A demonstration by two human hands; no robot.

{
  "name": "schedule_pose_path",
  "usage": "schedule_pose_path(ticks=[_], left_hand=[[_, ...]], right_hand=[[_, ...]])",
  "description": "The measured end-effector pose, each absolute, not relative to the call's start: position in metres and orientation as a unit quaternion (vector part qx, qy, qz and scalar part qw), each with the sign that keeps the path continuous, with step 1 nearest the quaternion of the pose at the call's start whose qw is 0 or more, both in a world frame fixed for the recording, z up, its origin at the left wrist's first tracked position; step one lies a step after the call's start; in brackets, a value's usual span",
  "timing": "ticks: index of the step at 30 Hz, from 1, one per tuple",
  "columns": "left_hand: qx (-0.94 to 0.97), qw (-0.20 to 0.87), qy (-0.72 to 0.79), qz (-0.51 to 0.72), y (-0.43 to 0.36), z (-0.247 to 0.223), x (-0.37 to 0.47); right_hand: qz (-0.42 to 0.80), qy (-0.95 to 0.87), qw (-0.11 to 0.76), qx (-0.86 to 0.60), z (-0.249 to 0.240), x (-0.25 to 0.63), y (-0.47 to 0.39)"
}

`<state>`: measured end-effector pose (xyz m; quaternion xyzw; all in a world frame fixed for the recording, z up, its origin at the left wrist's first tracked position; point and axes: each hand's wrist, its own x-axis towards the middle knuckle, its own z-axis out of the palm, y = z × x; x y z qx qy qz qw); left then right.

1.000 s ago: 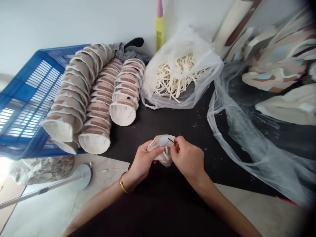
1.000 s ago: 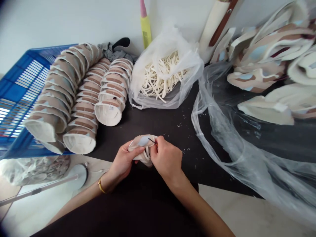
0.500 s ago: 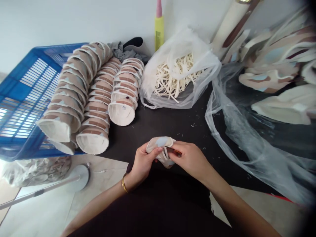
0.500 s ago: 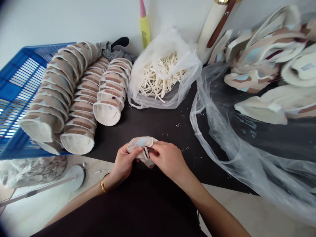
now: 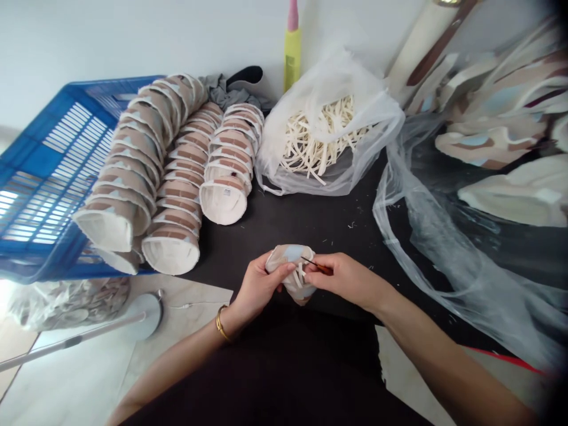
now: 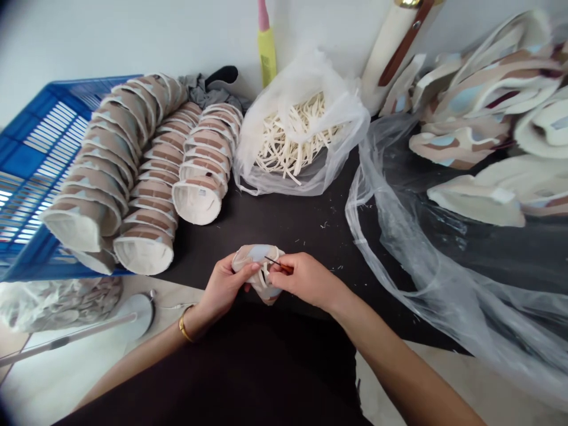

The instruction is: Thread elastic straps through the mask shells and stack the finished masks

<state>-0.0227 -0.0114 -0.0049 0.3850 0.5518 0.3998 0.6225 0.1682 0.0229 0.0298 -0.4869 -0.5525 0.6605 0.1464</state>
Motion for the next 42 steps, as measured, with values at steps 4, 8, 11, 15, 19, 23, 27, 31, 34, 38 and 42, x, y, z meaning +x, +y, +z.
schedule_pose_path(ticks=[4,8,11,15,19,23,27,31,34,38,42], left_hand=[[0.388,0.615,0.568,0.386,-0.01,-0.004,-0.024],[0.348,0.645,0.556,0.393,-0.008,-0.004,-0.023],[0.316,0.669,0.542,0.399,-0.005,-0.004,-0.022],[0.32,0.681,0.538,0.38,0.0,-0.004,-0.026],[0.366,0.692,0.54,0.309,0.006,-0.001,-0.035],[0.305,0.763,0.498,0.277,0.01,0.004,-0.039],[0.247,0.805,0.457,0.287,0.012,0.006,-0.041],[0.197,0.851,0.365,0.321,0.006,-0.001,-0.05],[0.156,0.877,0.299,0.343,-0.007,-0.008,-0.052],[0.164,0.858,0.295,0.387,-0.024,-0.01,-0.04],[0.218,0.79,0.379,0.429,-0.025,-0.001,-0.025]], right_hand=[[0.716,-0.512,0.116,-0.459,0.042,0.175,0.031],[0.712,-0.515,0.114,-0.463,0.039,0.18,0.031],[0.679,-0.551,0.142,-0.464,0.029,0.181,0.026],[0.597,-0.607,0.15,-0.502,0.018,0.181,0.018],[0.567,-0.638,0.152,-0.499,0.014,0.183,0.012],[0.536,-0.693,0.144,-0.461,0.011,0.187,0.009],[0.568,-0.666,0.156,-0.457,0.011,0.191,0.006],[0.615,-0.583,0.207,-0.489,0.011,0.193,0.005],[0.608,-0.564,0.24,-0.504,0.01,0.189,0.004],[0.568,-0.553,0.296,-0.533,0.01,0.173,0.002],[0.481,-0.565,0.359,-0.567,0.011,0.154,-0.006]])
